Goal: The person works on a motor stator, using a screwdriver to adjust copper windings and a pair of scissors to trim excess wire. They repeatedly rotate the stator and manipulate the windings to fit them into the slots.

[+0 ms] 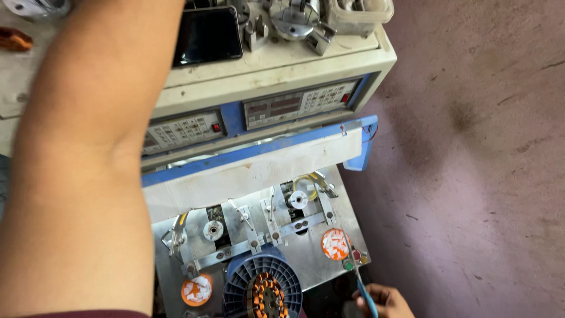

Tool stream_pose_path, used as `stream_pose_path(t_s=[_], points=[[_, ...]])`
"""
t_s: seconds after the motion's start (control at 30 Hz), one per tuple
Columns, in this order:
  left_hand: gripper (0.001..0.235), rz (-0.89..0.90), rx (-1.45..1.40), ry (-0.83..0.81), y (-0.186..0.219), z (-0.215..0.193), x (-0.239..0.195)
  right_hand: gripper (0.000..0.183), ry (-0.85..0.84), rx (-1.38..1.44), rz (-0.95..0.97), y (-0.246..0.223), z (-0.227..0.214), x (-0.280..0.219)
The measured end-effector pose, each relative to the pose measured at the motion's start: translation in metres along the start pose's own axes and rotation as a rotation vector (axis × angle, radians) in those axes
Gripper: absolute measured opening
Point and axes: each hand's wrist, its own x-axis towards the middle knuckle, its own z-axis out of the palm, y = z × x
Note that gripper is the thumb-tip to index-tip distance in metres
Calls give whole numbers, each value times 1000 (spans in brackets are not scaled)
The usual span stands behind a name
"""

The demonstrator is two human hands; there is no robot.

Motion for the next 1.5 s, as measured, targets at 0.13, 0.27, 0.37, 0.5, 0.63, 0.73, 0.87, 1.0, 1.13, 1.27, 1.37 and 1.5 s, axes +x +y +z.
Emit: stream_pose_path(t_s=[0.13, 0.27, 0.37, 0.5, 0.63, 0.73, 0.87, 1.0, 1.13, 1.27, 1.37, 1.5], points=[[26, 110, -215, 110, 19, -8, -70, 29, 392, -427, -130, -48, -31, 33], [30, 250, -578, 21, 56, -31, -148, 36, 707, -1042, -363, -86, -36, 79], [34, 349, -794, -96, 74, -66, -229, 36, 788, -1064, -449, -103, -29, 141], [39, 410, -1045, -264, 108, -93, -347, 32, 713, -1194, -606, -104, -25, 195], [43, 397, -1216, -335, 135, -111, -422, 21, 659, -1359, -731, -96, -14, 220], [47, 445, -1316, -353, 140, -120, -444, 22, 658, -1445, -787, -94, -13, 217], [52, 489, -1451, -270, 138, -114, -465, 30, 642, -1185, -765, -98, -10, 188], [57, 269, -1130, 147, 125, -78, -462, 47, 288, -110, -784, -102, -1, 125], [75, 1, -796, 235, 125, -12, -460, 43, -33, 493, -900, -107, 9, 40], [70, -128, -856, 255, 123, 28, -478, 18, -15, 520, -921, -98, 60, -20], [46, -143, -967, 276, 115, 42, -483, 23, -49, 393, -954, -79, 106, -50], [5, -193, -1036, 295, 114, 55, -490, 55, -90, 48, -1157, -37, 162, -70]])
